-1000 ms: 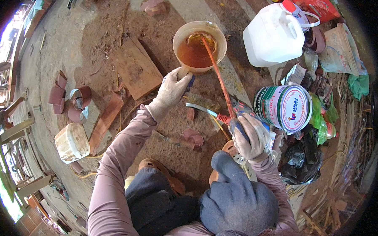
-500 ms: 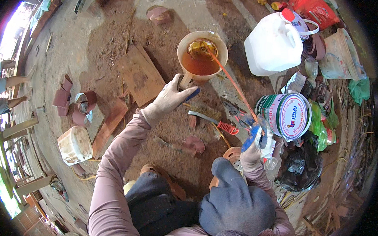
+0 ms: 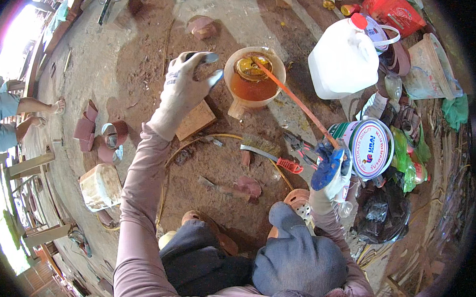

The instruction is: The person assembles a paint sprayer by attaching the nozzle and cup, then pours a reddish-brown liquid into the cup. They secure the lid and handle the components on the floor.

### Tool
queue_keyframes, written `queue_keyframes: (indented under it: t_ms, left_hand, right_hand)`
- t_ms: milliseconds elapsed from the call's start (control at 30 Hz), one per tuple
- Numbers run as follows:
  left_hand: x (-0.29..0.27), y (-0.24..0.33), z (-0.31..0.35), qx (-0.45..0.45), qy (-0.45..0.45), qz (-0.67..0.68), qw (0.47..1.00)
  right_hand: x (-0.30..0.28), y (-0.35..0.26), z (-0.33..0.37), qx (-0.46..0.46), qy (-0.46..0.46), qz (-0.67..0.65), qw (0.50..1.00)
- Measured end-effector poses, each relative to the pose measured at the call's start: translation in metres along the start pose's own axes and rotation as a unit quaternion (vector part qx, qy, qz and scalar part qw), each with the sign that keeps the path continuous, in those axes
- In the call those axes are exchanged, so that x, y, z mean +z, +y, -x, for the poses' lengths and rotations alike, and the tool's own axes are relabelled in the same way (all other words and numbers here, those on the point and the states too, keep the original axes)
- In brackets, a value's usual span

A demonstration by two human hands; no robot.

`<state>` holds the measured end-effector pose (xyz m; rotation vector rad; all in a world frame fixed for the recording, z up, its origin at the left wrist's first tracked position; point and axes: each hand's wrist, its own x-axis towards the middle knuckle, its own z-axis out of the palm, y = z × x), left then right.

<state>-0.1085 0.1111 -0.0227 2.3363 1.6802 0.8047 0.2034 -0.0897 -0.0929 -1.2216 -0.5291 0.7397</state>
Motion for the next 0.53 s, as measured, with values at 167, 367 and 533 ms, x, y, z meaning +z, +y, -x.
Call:
queue_keyframes:
  t_ms: [167, 367, 533]
  left_hand:
    - [0.015, 0.006, -0.020, 0.078, 0.011, -0.092, 0.993]
    - [0.023, 0.010, -0.031, 0.080, 0.000, -0.138, 0.987]
    - [0.024, 0.009, -0.038, 0.028, -0.063, -0.117, 0.991]
  right_hand:
    - [0.001, 0.006, -0.009, 0.038, -0.004, -0.108, 0.993]
    - [-0.012, 0.030, -0.015, 0.079, -0.044, -0.243, 0.966]
    - [-0.028, 0.056, -0.022, 0.167, -0.037, -0.302, 0.938]
